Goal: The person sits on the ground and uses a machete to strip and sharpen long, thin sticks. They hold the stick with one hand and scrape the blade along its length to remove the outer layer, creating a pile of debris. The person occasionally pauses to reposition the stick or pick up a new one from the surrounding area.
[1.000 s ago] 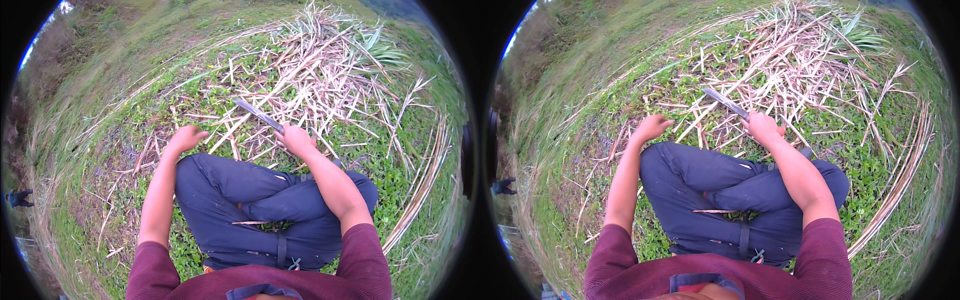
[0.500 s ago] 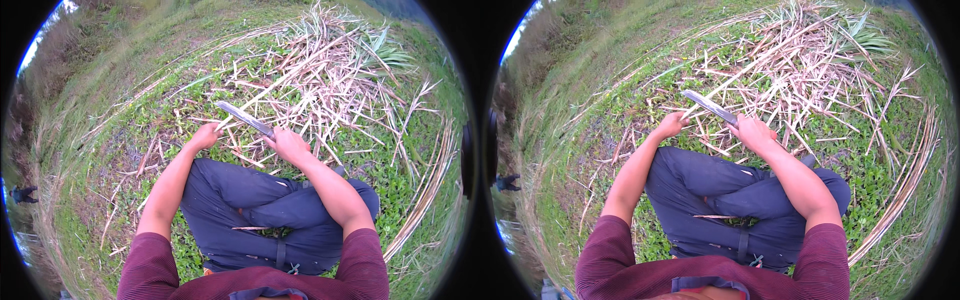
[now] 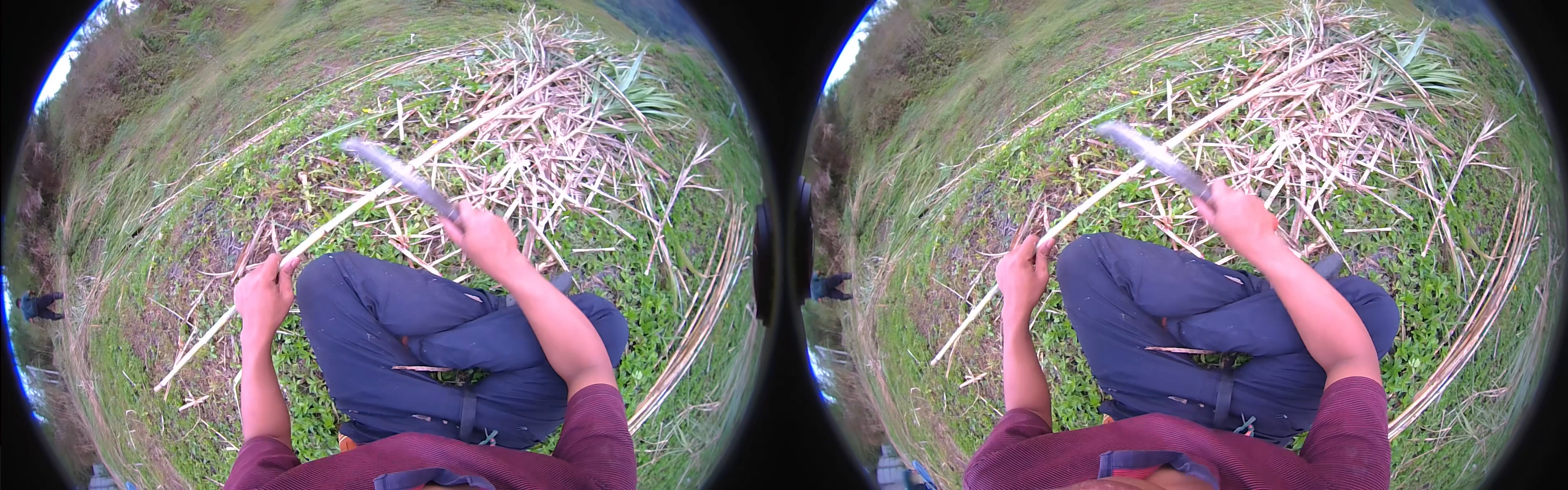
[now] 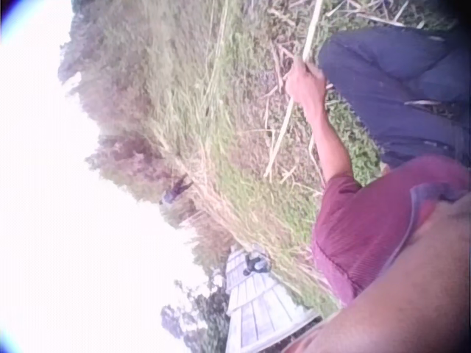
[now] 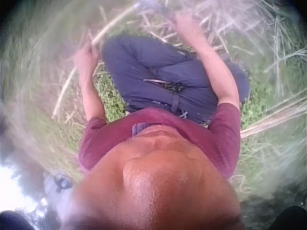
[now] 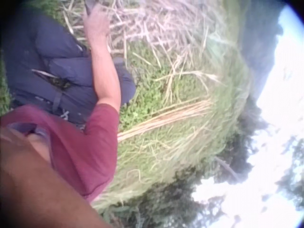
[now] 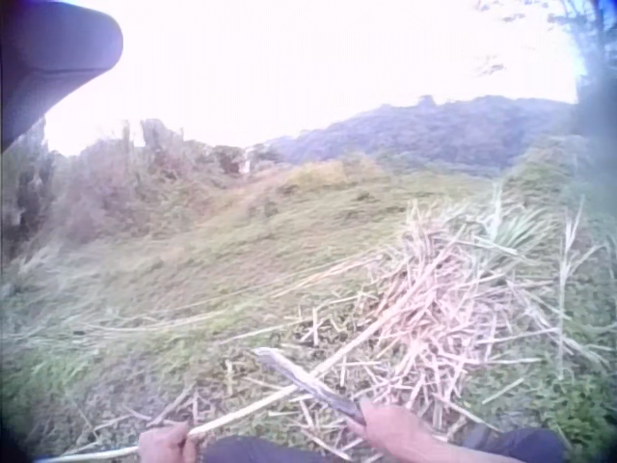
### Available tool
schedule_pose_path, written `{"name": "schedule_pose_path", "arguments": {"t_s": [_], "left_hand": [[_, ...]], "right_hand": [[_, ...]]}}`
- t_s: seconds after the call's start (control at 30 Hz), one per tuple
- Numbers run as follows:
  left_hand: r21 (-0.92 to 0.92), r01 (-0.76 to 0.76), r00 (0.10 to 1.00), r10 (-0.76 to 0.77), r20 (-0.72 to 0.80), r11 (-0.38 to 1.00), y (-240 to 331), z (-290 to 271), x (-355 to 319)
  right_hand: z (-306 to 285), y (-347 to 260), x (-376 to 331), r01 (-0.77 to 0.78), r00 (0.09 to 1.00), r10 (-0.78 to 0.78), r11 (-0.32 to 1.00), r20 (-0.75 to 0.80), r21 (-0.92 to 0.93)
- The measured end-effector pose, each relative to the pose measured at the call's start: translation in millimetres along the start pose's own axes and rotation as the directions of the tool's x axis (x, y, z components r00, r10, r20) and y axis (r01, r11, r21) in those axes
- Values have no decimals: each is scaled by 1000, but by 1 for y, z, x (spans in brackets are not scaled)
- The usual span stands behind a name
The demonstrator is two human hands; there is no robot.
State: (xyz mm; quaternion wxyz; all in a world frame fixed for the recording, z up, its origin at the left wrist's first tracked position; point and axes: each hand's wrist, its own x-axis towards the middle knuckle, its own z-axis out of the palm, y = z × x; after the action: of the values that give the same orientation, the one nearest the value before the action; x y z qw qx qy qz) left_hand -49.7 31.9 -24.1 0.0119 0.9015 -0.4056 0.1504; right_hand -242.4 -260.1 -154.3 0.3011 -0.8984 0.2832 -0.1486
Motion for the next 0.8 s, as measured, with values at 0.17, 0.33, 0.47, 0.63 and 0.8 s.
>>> {"name": "schedule_pose_path", "arguments": {"t_s": [0.17,0.33,0.47,0.63,0.8], "left_hand": [[47,-100,967,108,-230,994,-24,-23,-25],[79,-94,961,111,-253,992,-34,-27,-43],[20,-28,959,33,-281,999,-30,-22,-48],[34,-66,948,73,-311,997,-21,-27,-54],[-13,-62,978,58,-200,998,-11,-20,-50]], "right_hand": [[4,5,-5,63,992,-69,996,-107,-58],[-23,62,14,-179,967,164,982,-196,-58],[7,8,-18,53,976,-58,998,-209,-28],[8,-22,-29,165,979,-184,966,-83,-199],[0,25,-4,199,947,-254,943,-194,-266]]}}
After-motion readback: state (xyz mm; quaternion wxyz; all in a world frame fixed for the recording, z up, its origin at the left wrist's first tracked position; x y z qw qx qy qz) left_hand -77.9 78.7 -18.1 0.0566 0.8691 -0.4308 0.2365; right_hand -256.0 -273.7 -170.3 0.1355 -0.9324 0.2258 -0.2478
